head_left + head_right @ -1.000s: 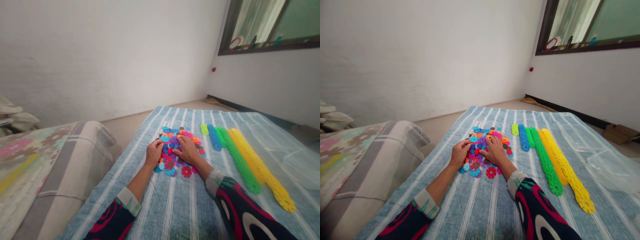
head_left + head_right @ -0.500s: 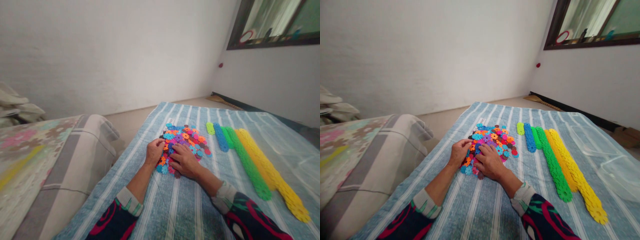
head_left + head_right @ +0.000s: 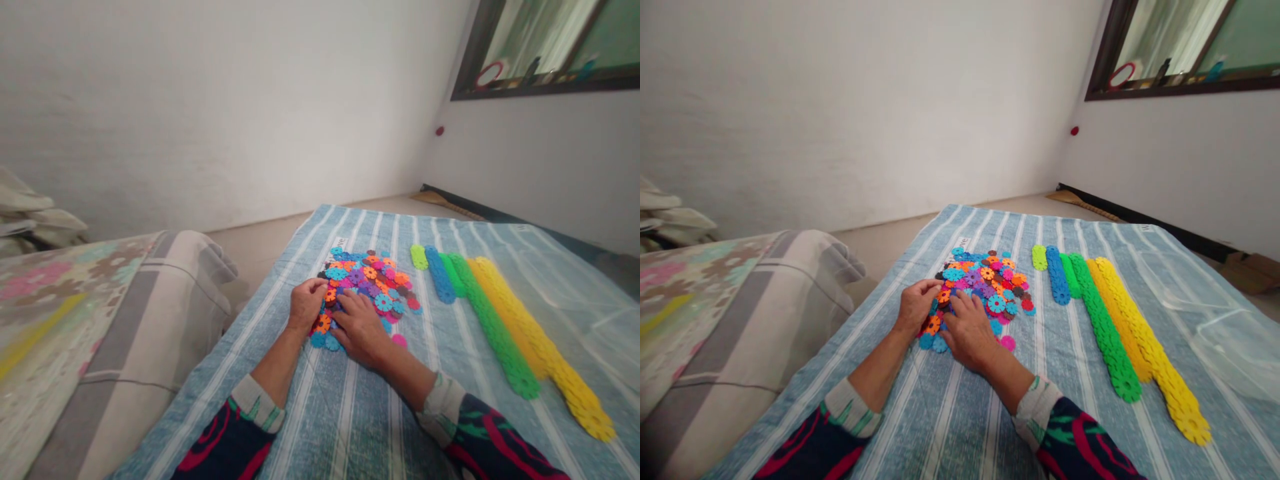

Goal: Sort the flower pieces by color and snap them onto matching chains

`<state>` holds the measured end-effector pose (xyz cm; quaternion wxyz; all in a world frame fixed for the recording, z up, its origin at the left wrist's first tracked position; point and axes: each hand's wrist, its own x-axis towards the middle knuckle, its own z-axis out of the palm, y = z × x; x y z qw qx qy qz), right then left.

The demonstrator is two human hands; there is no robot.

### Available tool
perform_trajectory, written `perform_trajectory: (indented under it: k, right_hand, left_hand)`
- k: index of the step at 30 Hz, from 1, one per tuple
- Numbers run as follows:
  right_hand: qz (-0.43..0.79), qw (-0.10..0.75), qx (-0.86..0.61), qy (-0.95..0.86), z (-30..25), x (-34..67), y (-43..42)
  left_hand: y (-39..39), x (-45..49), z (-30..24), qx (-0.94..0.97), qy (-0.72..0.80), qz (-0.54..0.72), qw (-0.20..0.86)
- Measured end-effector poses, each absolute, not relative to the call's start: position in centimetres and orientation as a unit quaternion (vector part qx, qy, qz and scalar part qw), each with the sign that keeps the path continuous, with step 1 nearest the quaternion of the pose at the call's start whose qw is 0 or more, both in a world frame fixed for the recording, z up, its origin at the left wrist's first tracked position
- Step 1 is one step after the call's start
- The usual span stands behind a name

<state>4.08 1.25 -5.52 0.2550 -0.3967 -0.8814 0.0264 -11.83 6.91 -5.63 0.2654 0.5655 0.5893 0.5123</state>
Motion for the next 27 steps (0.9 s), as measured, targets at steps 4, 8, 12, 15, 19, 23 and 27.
perform_trajectory:
  k: [4, 8, 12, 15, 19, 23, 27]
  right_hand:
    - [0.045, 0.237, -0.415, -0.877, -5.5, 3.9, 1.1]
    - [0.079, 0.248, -0.425, -0.867, -5.4, 4.0, 1.2]
    - [0.134, 0.316, -0.428, -0.836, -5.5, 3.8, 1.5]
    - [0.164, 0.358, -0.438, -0.808, -5.3, 3.8, 1.8]
    - [0.145, 0.363, -0.460, -0.798, -3.6, 5.3, 2.9]
    - [0.063, 0.309, -0.527, -0.790, -0.7, 10.8, 4.5]
    - [-0.005, 0.262, -0.619, -0.741, 1.0, 18.2, 5.4]
  left_hand:
    - [7.0, -11.9, -5.8, 0.567, 0.589, 0.512, 0.264]
    - [6.9, -11.8, -5.6, 0.565, 0.597, 0.506, 0.262]
    - [6.9, -11.7, -5.2, 0.562, 0.603, 0.500, 0.266]
    - [6.9, -11.8, -4.8, 0.565, 0.615, 0.486, 0.258]
    - [7.2, -12.0, -4.3, 0.573, 0.620, 0.476, 0.244]
    - [7.4, -12.1, -4.1, 0.567, 0.634, 0.467, 0.241]
    - [7.3, -12.0, -3.9, 0.567, 0.639, 0.465, 0.234]
